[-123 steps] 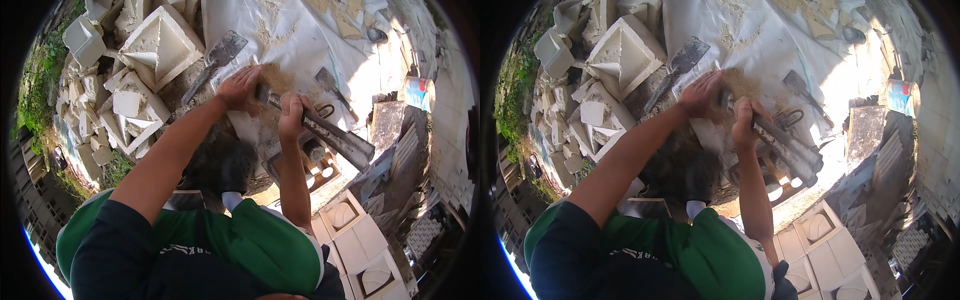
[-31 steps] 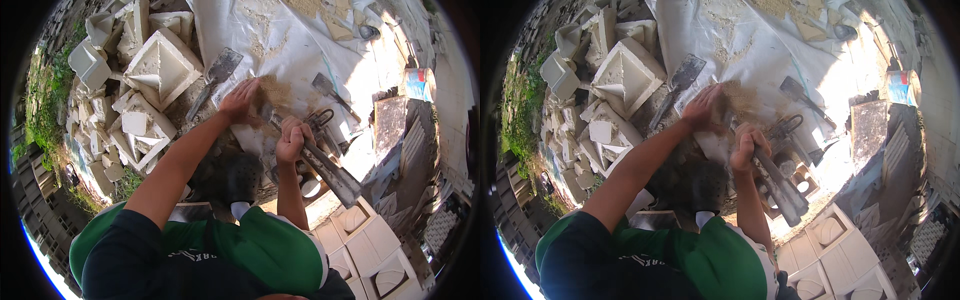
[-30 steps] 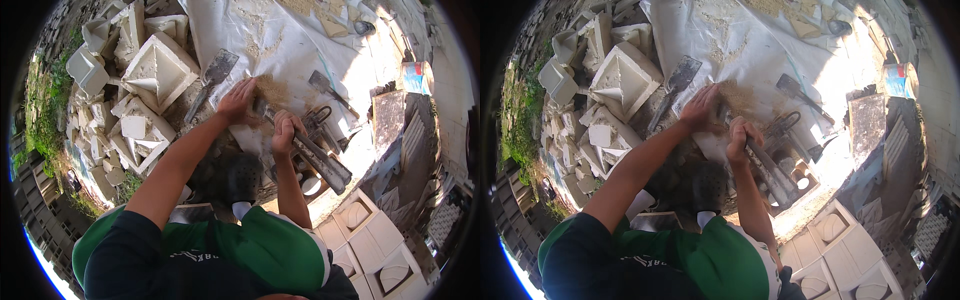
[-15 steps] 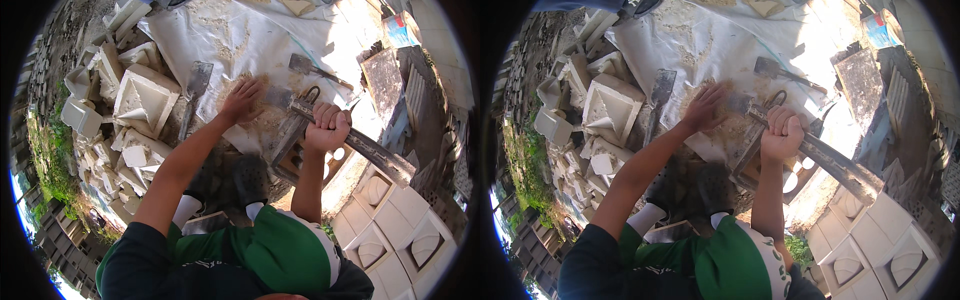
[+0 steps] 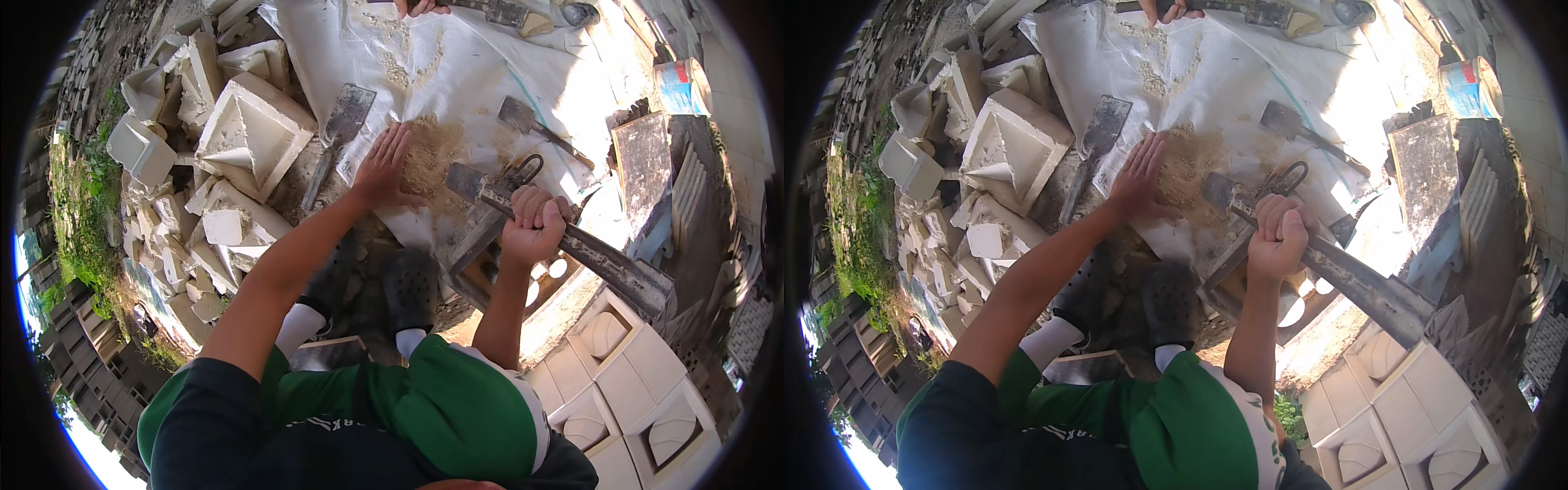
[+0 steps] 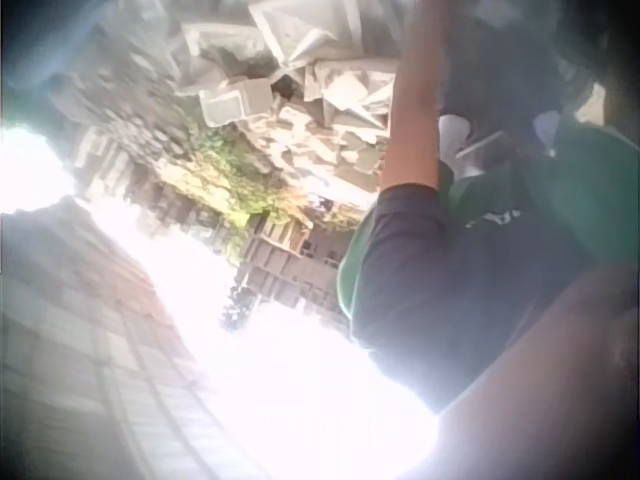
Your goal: The person cleans out sand and debris from stone molds using a metal tool and their hands, tipping the molds over to empty them.
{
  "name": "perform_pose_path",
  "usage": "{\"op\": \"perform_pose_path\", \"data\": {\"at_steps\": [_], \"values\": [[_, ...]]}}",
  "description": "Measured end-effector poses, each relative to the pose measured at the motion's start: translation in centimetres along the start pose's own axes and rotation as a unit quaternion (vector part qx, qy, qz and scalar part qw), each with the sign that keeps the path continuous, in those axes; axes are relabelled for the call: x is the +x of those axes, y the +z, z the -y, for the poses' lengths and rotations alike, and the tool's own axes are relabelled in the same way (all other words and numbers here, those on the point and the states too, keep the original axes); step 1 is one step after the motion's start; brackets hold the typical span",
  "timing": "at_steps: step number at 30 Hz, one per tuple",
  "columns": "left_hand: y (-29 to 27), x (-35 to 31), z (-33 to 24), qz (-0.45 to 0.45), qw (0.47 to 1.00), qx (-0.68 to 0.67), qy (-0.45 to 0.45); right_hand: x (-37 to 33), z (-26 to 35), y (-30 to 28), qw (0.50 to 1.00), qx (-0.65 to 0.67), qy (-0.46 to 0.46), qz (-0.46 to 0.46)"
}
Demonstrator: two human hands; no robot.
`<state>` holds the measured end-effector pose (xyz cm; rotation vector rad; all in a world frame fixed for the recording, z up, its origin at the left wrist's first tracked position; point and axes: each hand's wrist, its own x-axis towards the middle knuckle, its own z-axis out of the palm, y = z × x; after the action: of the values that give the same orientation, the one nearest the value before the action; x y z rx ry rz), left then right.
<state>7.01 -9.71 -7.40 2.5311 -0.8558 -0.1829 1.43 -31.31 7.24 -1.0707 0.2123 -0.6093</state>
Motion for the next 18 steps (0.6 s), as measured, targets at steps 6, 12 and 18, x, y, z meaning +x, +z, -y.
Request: {"op": "perform_pose_path", "data": {"at_steps": [6, 12, 18], "values": [[-0.3, 0.0, -0.7, -0.002, 1.000, -0.011, -0.011, -1.7, -3.3, 0.3, 1.000, 0.002, 0.008, 0.022], [0.2, -0.7, -0.6, -0.081, 0.996, -0.015, -0.035, -1.8, -4.5, 3.8, 0.996, 0.000, 0.035, 0.088], [0.2, -0.6, 0.0, -0.057, 0.998, -0.019, -0.011, -1.7, 0.1, 5.4, 0.988, 0.003, -0.030, 0.152]]}}
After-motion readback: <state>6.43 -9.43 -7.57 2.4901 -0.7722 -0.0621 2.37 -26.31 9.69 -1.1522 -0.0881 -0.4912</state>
